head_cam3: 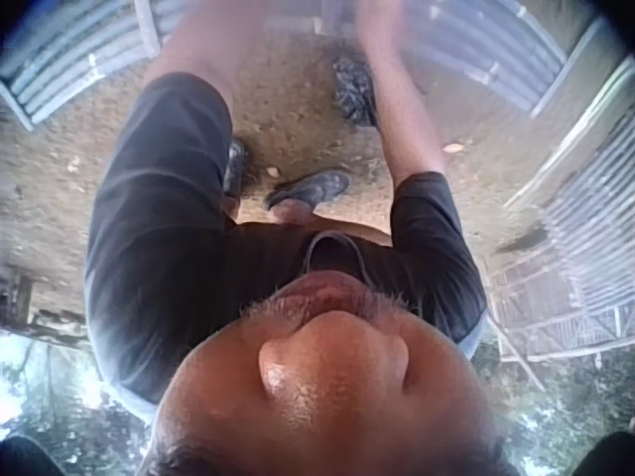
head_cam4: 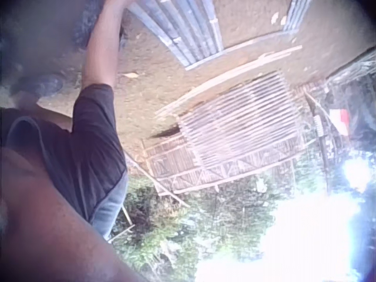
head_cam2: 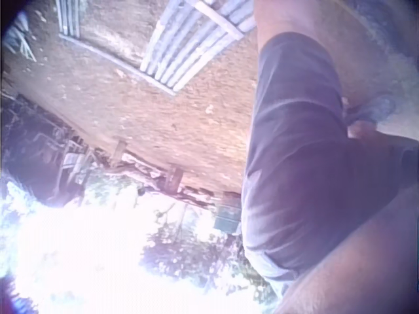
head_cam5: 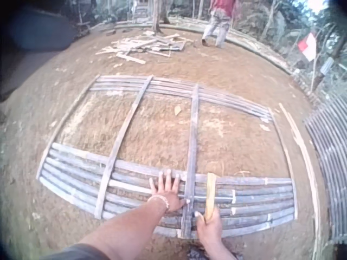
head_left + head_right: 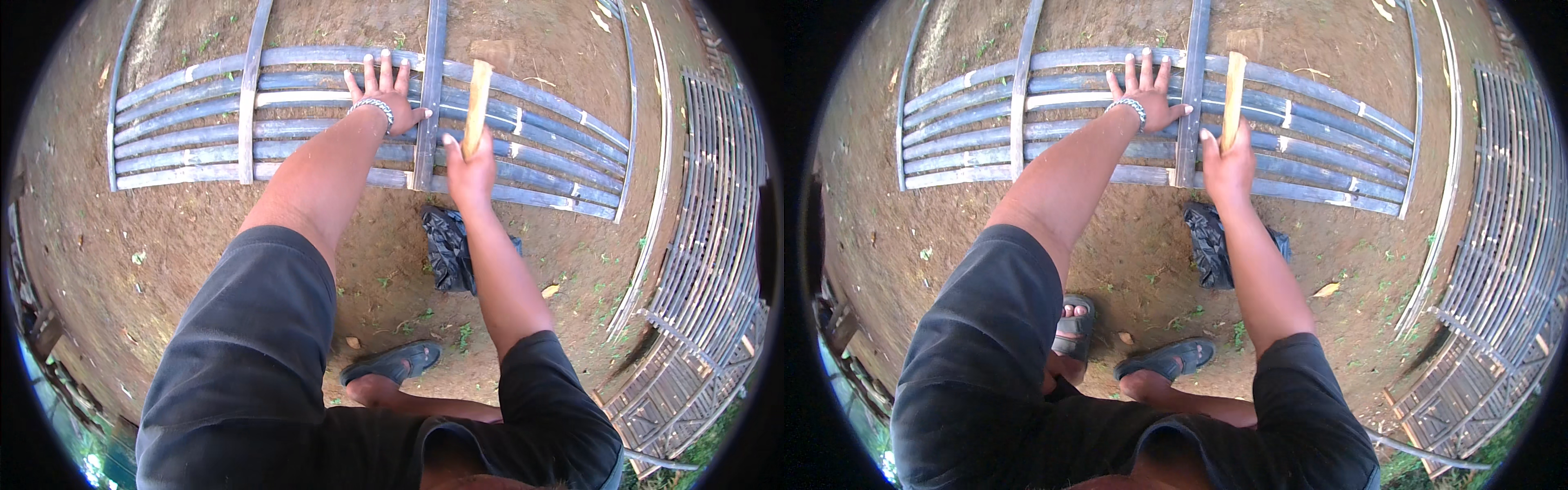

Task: The person uses a hammer to drive nails into a metal grate structure lying on the ground. They repeatedly pick up nails from a black plastic bag and hammer them into the metal frame.

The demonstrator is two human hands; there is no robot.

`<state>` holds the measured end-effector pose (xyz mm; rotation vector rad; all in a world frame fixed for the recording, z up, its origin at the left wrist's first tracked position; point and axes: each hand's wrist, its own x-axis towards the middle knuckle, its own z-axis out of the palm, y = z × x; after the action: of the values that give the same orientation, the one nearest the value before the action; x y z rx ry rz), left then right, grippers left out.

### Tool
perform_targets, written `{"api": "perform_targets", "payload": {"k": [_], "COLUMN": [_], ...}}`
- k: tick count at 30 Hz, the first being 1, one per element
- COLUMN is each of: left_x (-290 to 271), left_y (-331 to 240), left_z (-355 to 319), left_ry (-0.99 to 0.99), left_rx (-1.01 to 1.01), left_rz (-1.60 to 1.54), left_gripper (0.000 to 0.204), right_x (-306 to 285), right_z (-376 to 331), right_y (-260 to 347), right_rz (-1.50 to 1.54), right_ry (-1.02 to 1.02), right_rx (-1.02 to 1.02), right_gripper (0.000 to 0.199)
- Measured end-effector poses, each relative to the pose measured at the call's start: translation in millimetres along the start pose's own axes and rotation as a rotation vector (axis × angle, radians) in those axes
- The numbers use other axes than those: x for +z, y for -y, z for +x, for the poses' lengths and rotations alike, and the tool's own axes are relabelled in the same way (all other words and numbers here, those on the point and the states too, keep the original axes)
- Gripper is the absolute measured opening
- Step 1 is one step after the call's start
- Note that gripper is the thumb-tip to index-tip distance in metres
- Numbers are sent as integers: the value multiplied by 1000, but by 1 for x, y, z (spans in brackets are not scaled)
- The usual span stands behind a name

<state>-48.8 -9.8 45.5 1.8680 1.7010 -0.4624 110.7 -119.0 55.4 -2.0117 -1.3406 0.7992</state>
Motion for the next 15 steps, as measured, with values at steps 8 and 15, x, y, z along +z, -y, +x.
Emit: {"api": "perform_targets", "payload": {"k": [8, 15], "left_x": [31, -15], "left_y": [18, 5], "left_z": [10, 40], "left_ry": [-504, -552], "left_rx": [58, 103], "left_rz": [-212, 158], "left_gripper": [65, 25], "right_x": [33, 26], "right_z": [-9, -9], "right_y": [-4, 0], "right_rz": [-29, -50], "right_ry": [-77, -60], "right_rx": [228, 214], "right_gripper": [91, 87]}}
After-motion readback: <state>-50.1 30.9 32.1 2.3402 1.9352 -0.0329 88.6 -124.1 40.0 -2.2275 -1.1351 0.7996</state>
